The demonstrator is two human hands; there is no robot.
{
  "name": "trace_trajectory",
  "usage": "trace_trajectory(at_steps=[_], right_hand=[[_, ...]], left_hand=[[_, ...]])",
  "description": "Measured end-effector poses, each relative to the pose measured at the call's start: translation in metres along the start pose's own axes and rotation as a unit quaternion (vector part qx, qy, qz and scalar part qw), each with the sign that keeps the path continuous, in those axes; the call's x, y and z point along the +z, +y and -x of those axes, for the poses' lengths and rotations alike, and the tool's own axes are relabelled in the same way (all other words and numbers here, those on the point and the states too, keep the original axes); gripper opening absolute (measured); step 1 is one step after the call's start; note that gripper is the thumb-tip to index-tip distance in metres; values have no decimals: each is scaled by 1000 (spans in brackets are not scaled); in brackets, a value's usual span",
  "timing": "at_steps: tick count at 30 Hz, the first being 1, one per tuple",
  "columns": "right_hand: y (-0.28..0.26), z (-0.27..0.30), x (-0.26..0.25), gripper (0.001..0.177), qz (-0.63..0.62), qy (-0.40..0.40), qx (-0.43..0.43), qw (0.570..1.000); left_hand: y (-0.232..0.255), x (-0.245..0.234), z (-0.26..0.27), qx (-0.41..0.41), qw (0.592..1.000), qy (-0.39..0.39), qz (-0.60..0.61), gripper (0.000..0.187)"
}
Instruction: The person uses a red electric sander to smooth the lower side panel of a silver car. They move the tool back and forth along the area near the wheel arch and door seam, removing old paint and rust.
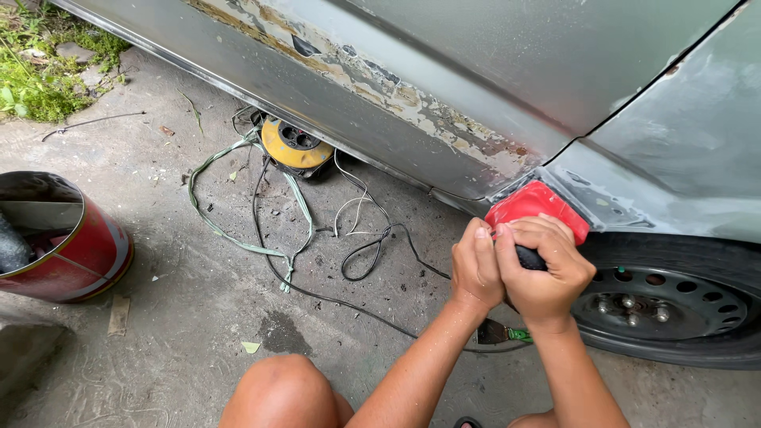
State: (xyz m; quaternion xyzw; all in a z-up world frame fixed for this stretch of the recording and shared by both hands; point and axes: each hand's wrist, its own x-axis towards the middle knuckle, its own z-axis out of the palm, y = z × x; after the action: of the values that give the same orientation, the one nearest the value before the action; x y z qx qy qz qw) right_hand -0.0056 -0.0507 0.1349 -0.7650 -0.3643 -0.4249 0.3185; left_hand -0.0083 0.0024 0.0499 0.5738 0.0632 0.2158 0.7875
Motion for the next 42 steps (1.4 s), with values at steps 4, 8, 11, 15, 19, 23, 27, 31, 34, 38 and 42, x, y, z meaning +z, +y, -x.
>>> trace_trajectory(at_steps=[4, 8, 11, 15, 19, 23, 27, 31, 34, 38, 42], right_hand=[[-10, -18, -16, 22, -1, -20, 45, 999], [-10, -34, -32, 22, -19, -43, 108, 993], [-3, -44, -43, 22, -36, -52, 156, 986], [4, -59, -53, 20, -20, -68, 196, 978], [-2, -54, -49, 23, -16, -75, 185, 980], [-9, -42, -38, 23, -21, -56, 141, 988], [0, -47, -47, 24, -26, -51, 164, 985], [2, -62, -54, 23, -27, -70, 213, 974], [-4, -55, -49, 25, -21, -72, 185, 980], [-8, -37, -36, 21, -15, -46, 115, 992], [-4, -16, -25, 23, -9, -32, 80, 996]], left_hand=[[38, 12, 5, -22, 999, 11, -37, 39], [68, 23, 5, -56, 995, 0, -78, 43], [90, 27, 1, -75, 993, -32, -84, 41], [111, 28, -1, -103, 989, -67, -79, 48], [99, 29, 2, -93, 992, -55, -61, 45], [83, 22, 4, -79, 993, -41, -77, 42], [99, 25, 2, -75, 993, -50, -82, 42], [114, 30, -2, -110, 988, -72, -79, 45], [97, 31, 1, -82, 993, -51, -63, 41], [71, 22, 4, -46, 995, -31, -78, 43], [41, 14, 7, -8, 998, -18, -60, 41]])
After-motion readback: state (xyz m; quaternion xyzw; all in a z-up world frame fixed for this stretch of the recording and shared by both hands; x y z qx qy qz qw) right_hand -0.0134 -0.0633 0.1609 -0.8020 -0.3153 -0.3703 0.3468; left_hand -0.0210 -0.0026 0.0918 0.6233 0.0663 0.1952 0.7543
